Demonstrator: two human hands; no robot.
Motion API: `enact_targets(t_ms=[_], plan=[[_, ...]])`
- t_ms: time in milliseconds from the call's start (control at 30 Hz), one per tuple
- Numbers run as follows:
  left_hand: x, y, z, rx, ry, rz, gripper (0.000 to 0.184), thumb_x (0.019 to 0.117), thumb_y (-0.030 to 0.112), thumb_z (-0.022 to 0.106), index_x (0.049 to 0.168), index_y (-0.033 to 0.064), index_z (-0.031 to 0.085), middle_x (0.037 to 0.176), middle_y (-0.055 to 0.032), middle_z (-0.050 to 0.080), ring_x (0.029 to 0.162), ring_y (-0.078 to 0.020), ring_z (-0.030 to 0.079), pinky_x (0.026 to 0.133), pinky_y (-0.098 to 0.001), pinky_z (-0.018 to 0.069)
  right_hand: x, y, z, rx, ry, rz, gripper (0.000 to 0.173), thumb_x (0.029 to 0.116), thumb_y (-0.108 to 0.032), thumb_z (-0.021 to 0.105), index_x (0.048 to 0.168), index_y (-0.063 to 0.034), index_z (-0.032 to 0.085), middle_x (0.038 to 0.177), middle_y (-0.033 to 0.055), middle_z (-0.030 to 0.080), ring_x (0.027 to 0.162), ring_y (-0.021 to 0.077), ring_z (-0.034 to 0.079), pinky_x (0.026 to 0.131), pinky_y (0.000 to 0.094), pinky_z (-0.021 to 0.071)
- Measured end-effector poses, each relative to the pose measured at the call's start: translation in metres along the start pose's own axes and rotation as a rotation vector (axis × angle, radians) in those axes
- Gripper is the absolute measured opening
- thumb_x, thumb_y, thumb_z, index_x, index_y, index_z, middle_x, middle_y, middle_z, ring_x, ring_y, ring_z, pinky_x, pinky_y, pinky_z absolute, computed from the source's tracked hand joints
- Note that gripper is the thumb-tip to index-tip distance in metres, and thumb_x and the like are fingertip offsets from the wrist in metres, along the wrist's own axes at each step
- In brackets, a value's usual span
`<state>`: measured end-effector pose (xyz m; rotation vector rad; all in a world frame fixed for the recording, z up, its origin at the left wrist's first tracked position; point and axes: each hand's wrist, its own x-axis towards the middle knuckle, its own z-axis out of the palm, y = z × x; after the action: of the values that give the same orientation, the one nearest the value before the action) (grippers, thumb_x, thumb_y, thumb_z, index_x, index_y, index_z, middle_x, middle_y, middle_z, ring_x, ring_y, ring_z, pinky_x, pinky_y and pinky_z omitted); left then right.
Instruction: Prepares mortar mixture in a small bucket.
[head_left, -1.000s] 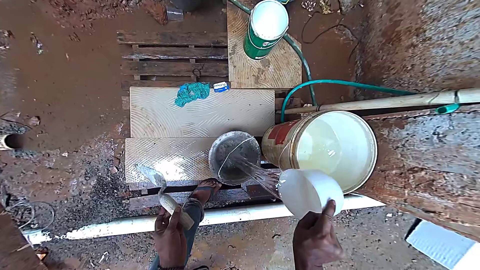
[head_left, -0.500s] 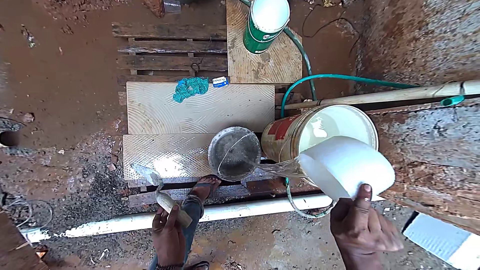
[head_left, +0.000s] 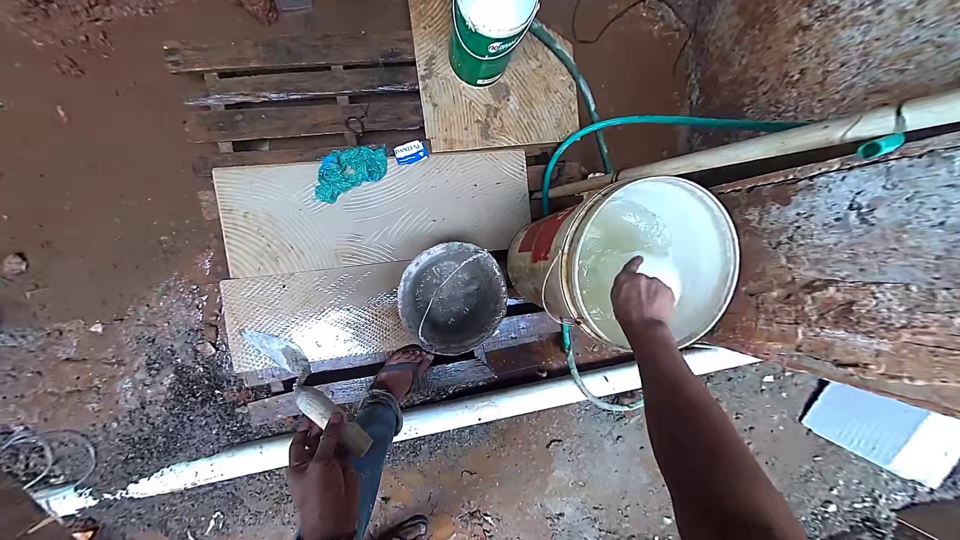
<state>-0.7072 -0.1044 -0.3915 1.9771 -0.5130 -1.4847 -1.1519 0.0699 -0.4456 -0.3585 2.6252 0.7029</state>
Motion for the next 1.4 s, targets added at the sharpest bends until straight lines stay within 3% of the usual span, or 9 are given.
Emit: enact_targets(t_ms=[133, 300, 367, 433, 667, 800, 933, 1000, 1400], plan=[[0.0, 0.002, 0.001, -0.007, -0.001, -0.002, 0.044, 0.0935, -0.006, 0.066, 0.133, 0.0004, 0.049, 0.1, -0.0082, 0.066, 0.08, -0.0132, 0.069, 0.071, -0.0289, 0.0614, -0.003, -0.002, 0.003, 0.277, -0.032, -0.007, 0.033, 0.1057, -0.013, 0.042, 0.132, 0.004, 0.053, 0.103, 0.0357, 0.067, 0.099, 0.0565, 0.067, 0.075, 0.0699, 0.0524], [0.001, 0.004, 0.002, -0.025, -0.001, 0.006, 0.043, 0.093, -0.007, 0.066, 0.132, 0.0005, 0.049, 0.101, -0.0082, 0.065, 0.082, -0.0146, 0.069, 0.072, -0.0305, 0.0618, -0.021, 0.037, -0.003, 0.731, 0.135, 0.19, 0.038, 0.1017, -0.017, 0.051, 0.133, -0.0026, 0.065, 0.114, 0.0327, 0.068, 0.106, 0.05, 0.066, 0.09, 0.0707, 0.0484], [0.0, 0.003, 0.001, -0.025, 0.004, -0.003, 0.043, 0.0929, -0.007, 0.066, 0.131, 0.0007, 0.049, 0.101, -0.0082, 0.065, 0.081, -0.0146, 0.069, 0.072, -0.0304, 0.0618, -0.041, 0.051, -0.006, 0.927, 0.19, 0.251, 0.04, 0.1002, -0.016, 0.052, 0.136, -0.0023, 0.063, 0.099, 0.0248, 0.069, 0.076, 0.0336, 0.066, 0.071, 0.0562, 0.0541], [-0.001, 0.001, 0.0, -0.023, 0.005, -0.012, 0.042, 0.0931, -0.006, 0.066, 0.131, 0.0015, 0.049, 0.101, -0.0073, 0.064, 0.081, -0.0135, 0.069, 0.072, -0.0296, 0.0618, -0.068, 0.059, -0.021, 1.125, 0.241, 0.294, 0.04, 0.0999, -0.013, 0.052, 0.138, -0.0025, 0.059, 0.086, 0.0128, 0.062, 0.056, 0.0168, 0.053, 0.053, 0.0388, 0.0492], [-0.005, -0.001, -0.001, -0.03, 0.007, -0.024, 0.046, 0.0937, -0.006, 0.066, 0.135, 0.0001, 0.047, 0.103, -0.0091, 0.064, 0.081, -0.0141, 0.069, 0.071, -0.0297, 0.0613, -0.178, 0.058, -0.076, 1.37, 0.353, 0.298, 0.03, 0.0947, -0.003, 0.051, 0.123, -0.0005, 0.064, 0.069, -0.004, 0.058, 0.04, 0.0024, 0.042, 0.035, 0.0209, 0.0359], [-0.007, -0.004, 0.0, -0.027, 0.014, -0.023, 0.046, 0.0925, -0.006, 0.067, 0.134, 0.0012, 0.048, 0.104, -0.0077, 0.063, 0.082, -0.0119, 0.068, 0.071, -0.0284, 0.0609, -0.222, 0.039, -0.066, 1.088, 0.388, 0.254, 0.04, 0.0947, -0.004, 0.051, 0.133, 0.0046, 0.062, 0.075, 0.0056, 0.064, 0.047, 0.0045, 0.048, 0.042, 0.0261, 0.0417], [-0.004, -0.003, -0.004, -0.03, 0.024, -0.027, 0.049, 0.0922, -0.006, 0.067, 0.136, 0.0007, 0.046, 0.104, -0.0084, 0.062, 0.081, -0.0125, 0.068, 0.07, -0.029, 0.0608, -0.243, 0.002, -0.055, 0.712, 0.41, 0.269, 0.041, 0.0983, -0.004, 0.048, 0.136, 0.0028, 0.062, 0.085, 0.0255, 0.07, 0.067, 0.0368, 0.066, 0.064, 0.0586, 0.05], [-0.003, -0.002, -0.005, -0.032, 0.025, -0.028, 0.049, 0.0923, -0.006, 0.067, 0.136, 0.0007, 0.046, 0.105, -0.0088, 0.062, 0.082, -0.0125, 0.068, 0.07, -0.0288, 0.0605, -0.245, -0.012, -0.048, 0.587, 0.425, 0.308, 0.044, 0.0972, -0.004, 0.048, 0.139, 0.0016, 0.061, 0.087, 0.0291, 0.072, 0.072, 0.0466, 0.07, 0.065, 0.0648, 0.0505], [-0.003, -0.001, -0.003, -0.046, 0.039, -0.036, 0.049, 0.0912, -0.007, 0.068, 0.135, 0.0007, 0.047, 0.105, -0.0086, 0.062, 0.08, -0.0127, 0.068, 0.068, -0.0286, 0.0607, -0.242, -0.016, -0.049, 0.407, 0.532, 0.301, 0.048, 0.0958, -0.004, 0.047, 0.142, 0.0035, 0.058, 0.077, 0.0256, 0.071, 0.061, 0.0431, 0.068, 0.056, 0.0587, 0.0502]])
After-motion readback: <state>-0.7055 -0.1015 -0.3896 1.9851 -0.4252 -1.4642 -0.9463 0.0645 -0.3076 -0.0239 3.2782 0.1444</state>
